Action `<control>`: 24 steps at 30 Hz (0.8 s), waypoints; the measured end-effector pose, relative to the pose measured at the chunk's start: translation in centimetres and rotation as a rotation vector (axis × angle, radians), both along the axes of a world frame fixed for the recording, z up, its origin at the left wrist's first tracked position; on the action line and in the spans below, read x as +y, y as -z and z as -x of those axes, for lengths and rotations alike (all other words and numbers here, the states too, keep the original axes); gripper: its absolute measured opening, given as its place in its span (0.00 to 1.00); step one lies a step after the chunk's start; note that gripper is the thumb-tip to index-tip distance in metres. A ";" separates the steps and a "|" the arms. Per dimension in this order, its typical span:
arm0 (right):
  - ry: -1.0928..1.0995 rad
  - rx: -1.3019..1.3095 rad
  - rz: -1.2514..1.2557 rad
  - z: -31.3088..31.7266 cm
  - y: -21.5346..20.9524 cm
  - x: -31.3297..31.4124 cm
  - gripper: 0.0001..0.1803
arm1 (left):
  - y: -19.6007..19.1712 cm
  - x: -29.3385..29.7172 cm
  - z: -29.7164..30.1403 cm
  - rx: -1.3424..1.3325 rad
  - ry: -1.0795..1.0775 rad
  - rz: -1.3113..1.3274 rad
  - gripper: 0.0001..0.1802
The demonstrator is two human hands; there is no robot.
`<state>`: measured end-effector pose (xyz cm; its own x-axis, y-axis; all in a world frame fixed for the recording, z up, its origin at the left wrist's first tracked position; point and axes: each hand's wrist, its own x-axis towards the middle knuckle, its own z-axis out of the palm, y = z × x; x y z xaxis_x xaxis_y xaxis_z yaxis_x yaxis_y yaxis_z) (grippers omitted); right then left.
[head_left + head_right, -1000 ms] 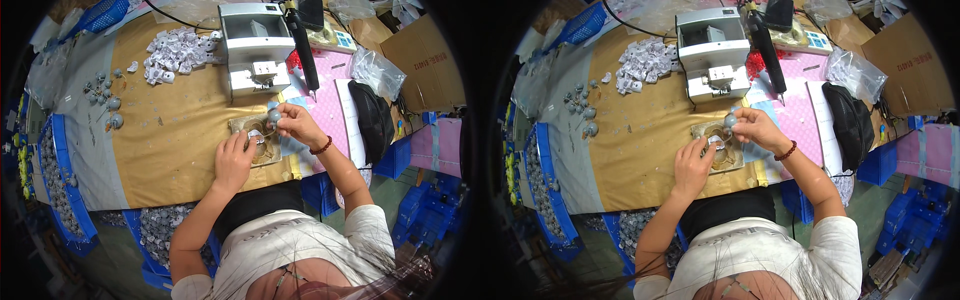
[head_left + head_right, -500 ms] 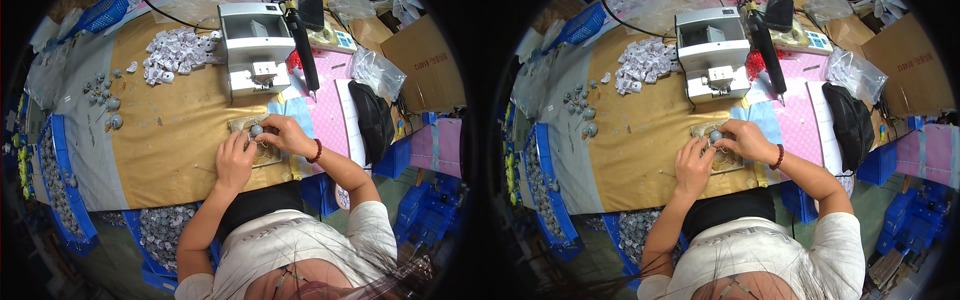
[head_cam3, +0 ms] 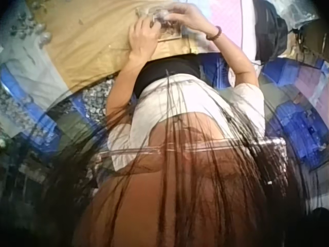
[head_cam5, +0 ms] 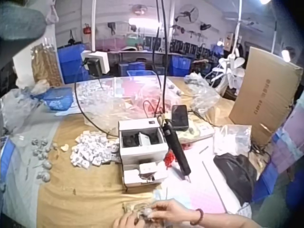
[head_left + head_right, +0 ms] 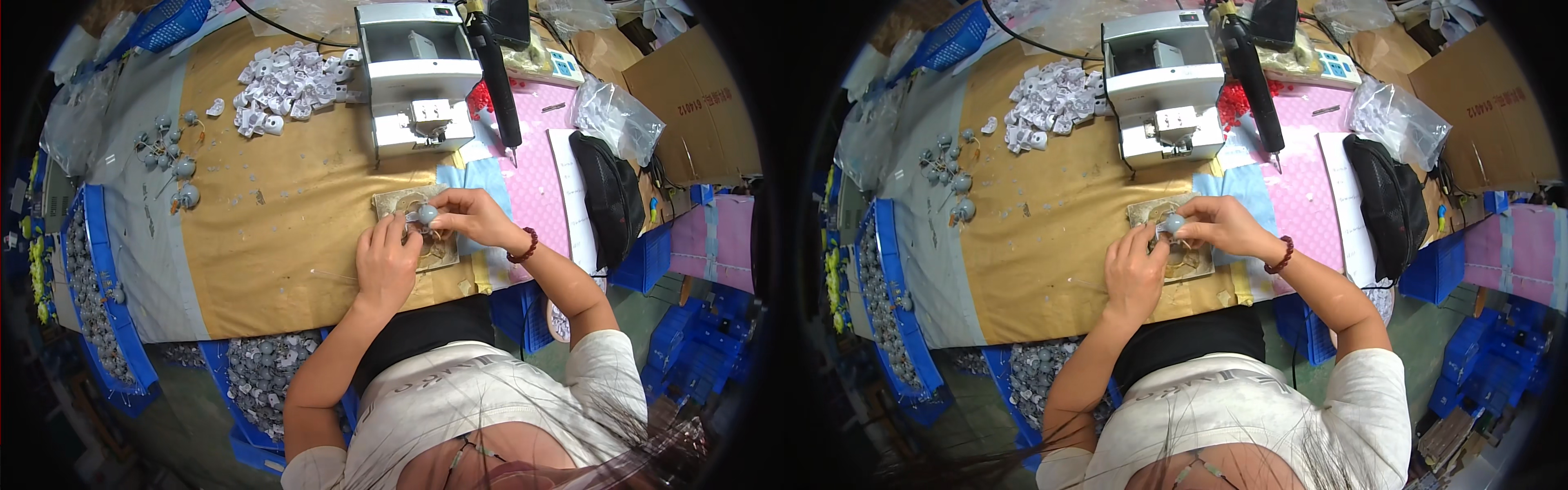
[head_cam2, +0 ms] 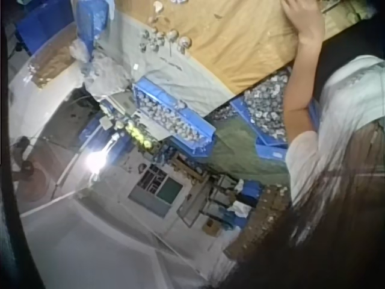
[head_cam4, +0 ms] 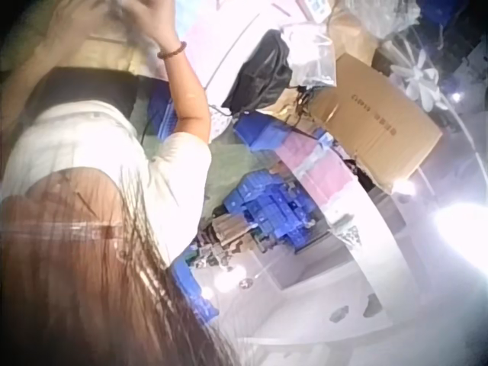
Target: Assembling small white plastic components using a handheld pneumatic tool on a factory workbench.
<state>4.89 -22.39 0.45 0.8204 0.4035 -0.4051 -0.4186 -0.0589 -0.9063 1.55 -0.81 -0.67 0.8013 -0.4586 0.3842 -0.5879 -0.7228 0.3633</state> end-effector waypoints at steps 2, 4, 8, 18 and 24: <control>0.006 -0.290 0.301 -0.1 0.0 1.0 0.17 | 0.1 0.2 -0.1 0.016 0.007 0.018 0.06; -0.019 -0.754 0.521 -0.1 1.2 1.2 0.17 | 0.0 0.3 -0.3 0.029 0.014 0.048 0.06; 0.026 -0.760 0.679 0.4 1.1 2.1 0.22 | -0.2 0.7 -0.7 0.116 0.028 0.089 0.11; 0.125 -0.914 0.458 -1.3 0.2 0.3 0.36 | -1.5 -0.7 -2.5 0.215 -0.011 0.069 0.20; 0.552 -0.967 0.851 -12.2 0.8 -9.5 0.34 | -1.7 -0.9 -2.4 0.205 -0.017 0.078 0.20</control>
